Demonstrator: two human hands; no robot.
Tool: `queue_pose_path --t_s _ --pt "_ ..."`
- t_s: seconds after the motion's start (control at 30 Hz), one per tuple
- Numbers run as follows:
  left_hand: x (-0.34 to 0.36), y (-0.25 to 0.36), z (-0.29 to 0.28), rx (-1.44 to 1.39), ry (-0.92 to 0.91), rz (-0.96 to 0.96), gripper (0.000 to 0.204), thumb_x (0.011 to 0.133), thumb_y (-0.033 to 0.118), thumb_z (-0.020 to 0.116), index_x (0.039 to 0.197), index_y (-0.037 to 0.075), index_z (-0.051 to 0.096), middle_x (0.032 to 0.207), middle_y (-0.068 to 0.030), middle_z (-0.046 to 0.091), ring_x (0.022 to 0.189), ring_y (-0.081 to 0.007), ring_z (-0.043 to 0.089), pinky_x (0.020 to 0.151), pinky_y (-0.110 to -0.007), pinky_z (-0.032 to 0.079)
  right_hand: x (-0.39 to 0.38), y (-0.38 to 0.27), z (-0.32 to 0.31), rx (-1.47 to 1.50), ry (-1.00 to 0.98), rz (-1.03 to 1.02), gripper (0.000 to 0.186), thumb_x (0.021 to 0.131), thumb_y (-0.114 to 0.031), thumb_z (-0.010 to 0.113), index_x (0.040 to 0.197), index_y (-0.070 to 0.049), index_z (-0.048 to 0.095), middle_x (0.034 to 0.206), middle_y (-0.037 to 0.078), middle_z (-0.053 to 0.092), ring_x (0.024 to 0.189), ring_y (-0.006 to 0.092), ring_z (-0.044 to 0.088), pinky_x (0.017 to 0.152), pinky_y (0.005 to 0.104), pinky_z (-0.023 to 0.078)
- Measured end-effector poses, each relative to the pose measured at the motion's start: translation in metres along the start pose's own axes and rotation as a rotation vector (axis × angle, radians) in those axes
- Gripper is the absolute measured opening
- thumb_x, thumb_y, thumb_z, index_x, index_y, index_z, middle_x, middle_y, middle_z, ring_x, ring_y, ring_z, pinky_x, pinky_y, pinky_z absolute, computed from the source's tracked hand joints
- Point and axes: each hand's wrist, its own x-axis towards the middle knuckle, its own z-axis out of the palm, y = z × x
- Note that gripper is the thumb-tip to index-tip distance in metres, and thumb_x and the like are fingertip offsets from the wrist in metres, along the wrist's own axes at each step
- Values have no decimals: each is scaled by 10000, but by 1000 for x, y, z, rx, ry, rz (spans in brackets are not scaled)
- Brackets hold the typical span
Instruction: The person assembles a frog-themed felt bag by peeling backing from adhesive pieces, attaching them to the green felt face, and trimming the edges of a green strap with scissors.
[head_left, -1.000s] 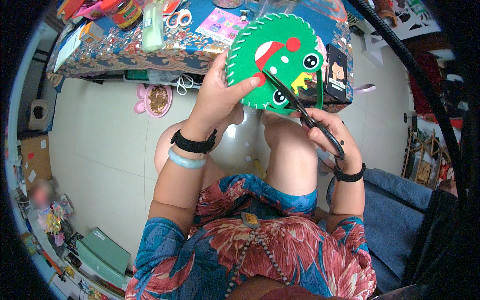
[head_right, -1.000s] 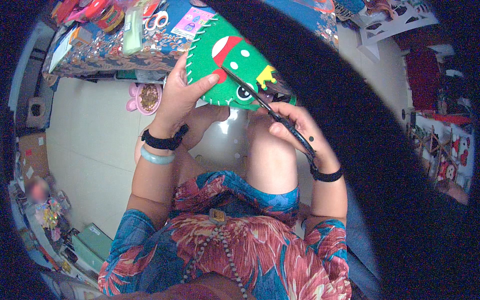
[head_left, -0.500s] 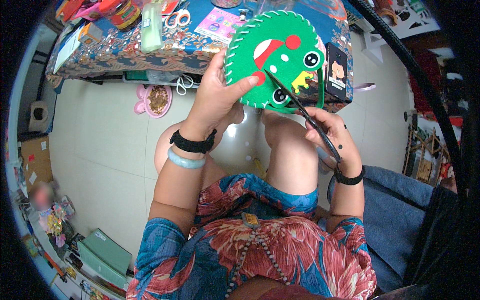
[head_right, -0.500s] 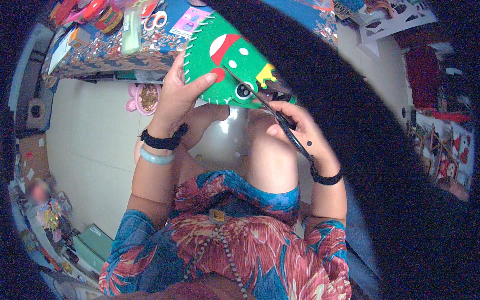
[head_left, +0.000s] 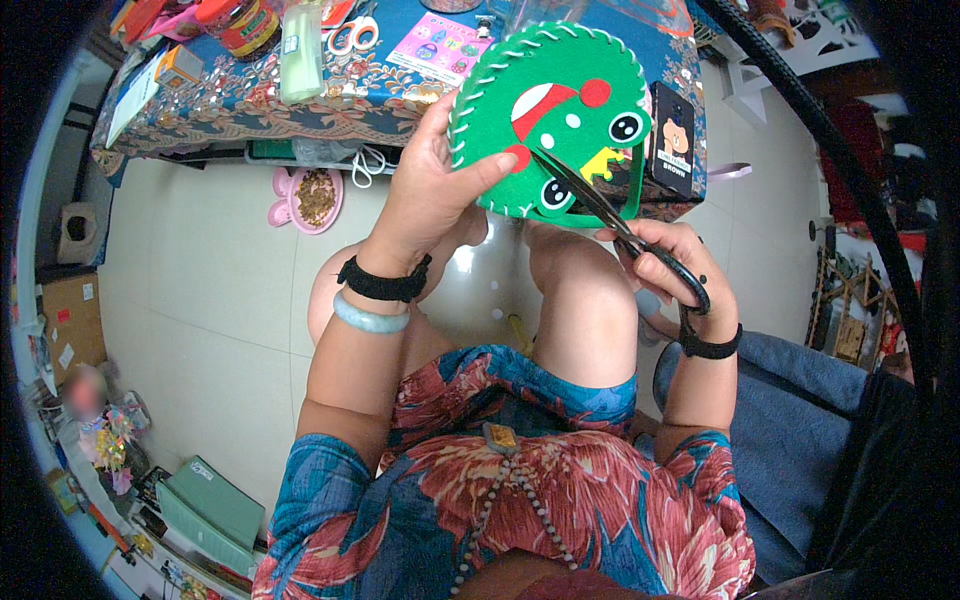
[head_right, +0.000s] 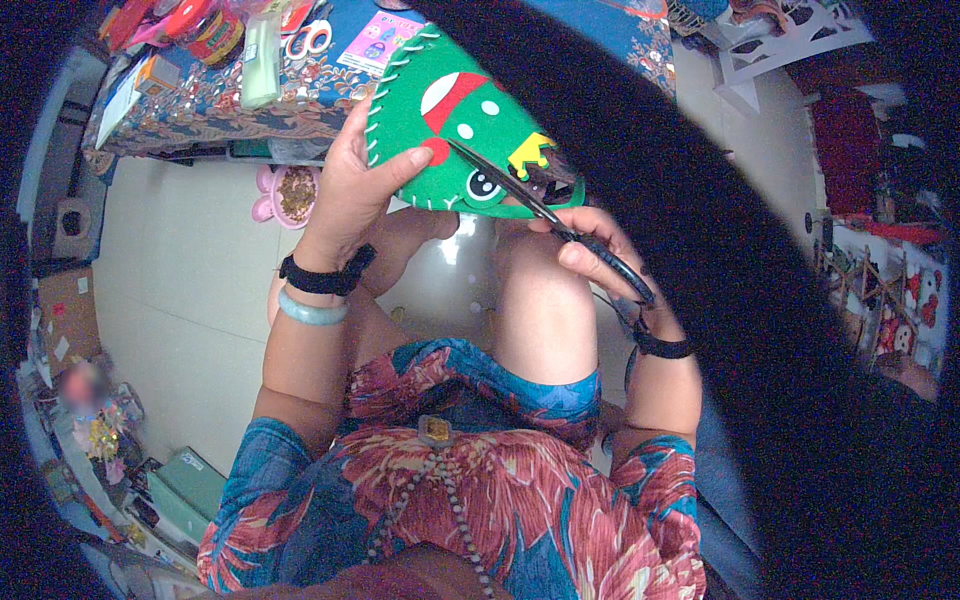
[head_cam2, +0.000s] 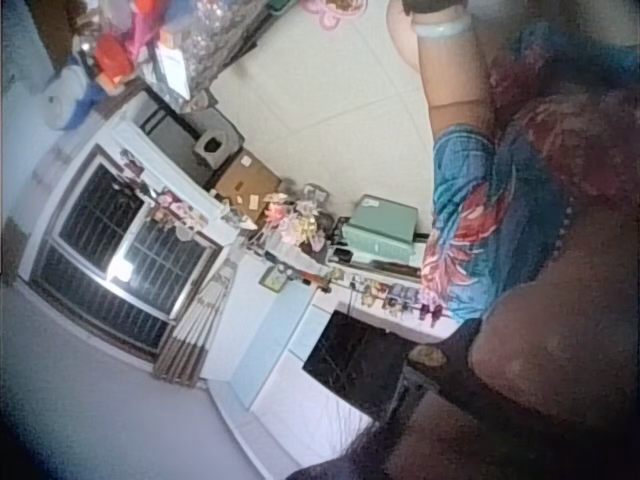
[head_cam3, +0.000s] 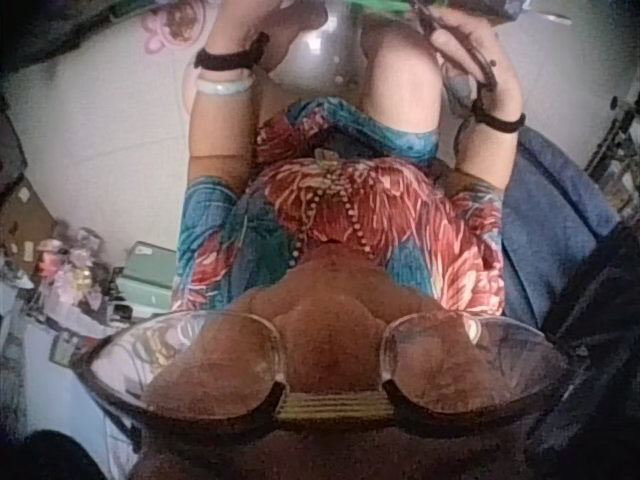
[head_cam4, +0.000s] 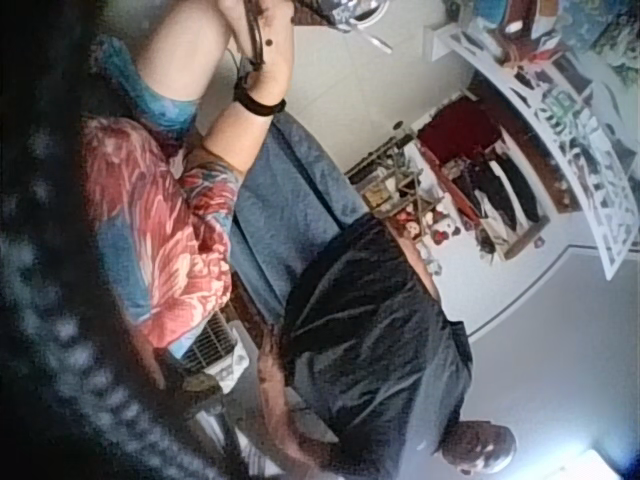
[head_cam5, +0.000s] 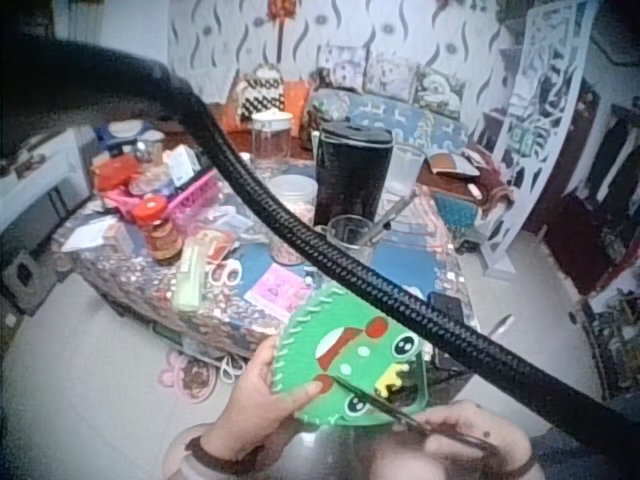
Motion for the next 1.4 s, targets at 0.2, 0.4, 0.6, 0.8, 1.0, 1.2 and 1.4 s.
queue_pose_path --t_s 0.2,0.4,0.6,0.8,1.0,1.2,1.4 --pt "2 0 1 -45 -12 -15 631 774 40 695 1303 -4 353 1207 -96 513 1090 -149 507 923 -297 439 -7 -6 -5 49 4 18 673 759 -537 629 1096 44 595 627 -37 472 467 17 383 418 176 273" --pt "3 -3 0 -24 -31 -20 636 774 41 694 1306 -4 348 1204 -96 517 1087 -150 512 919 -300 444 -2 -12 -5 -26 29 38 679 760 -549 618 1086 46 598 647 -36 483 463 16 380 415 170 273" --pt "1 0 6 -58 -6 -47 635 774 27 686 1308 -2 345 1202 -95 520 1080 -151 520 911 -301 453 -2 -12 -5 3 -2 71 665 758 -554 617 1085 25 608 656 -32 500 481 19 386 421 173 264" --pt "3 -5 3 -37 2 -13 653 768 14 687 1316 -5 331 1200 -100 519 1081 -153 520 909 -305 458 -4 3 -10 -23 -22 29 654 743 -536 637 1063 34 622 658 -15 514 580 64 454 525 203 345" --pt "0 0 5 -77 2 -76 657 768 13 686 1317 -5 325 1200 -104 518 1077 -157 524 904 -307 463 -9 -5 -4 37 35 22 687 710 -567 641 1064 22 628 669 -16 519 581 61 451 523 205 341" --pt "1 -1 6 -104 -17 -75 652 768 12 683 1315 -3 329 1200 -107 516 1069 -156 530 901 -307 466 -4 -12 -5 4 21 68 697 716 -569 638 1089 19 615 656 -35 502 507 16 397 429 176 257" --pt "0 1 6 -53 -8 -71 634 771 13 680 1306 -1 340 1197 -102 519 1058 -157 537 895 -302 467 -6 -9 -8 27 0 130 664 737 -545 640 1089 17 613 644 -34 498 478 14 393 420 173 253"
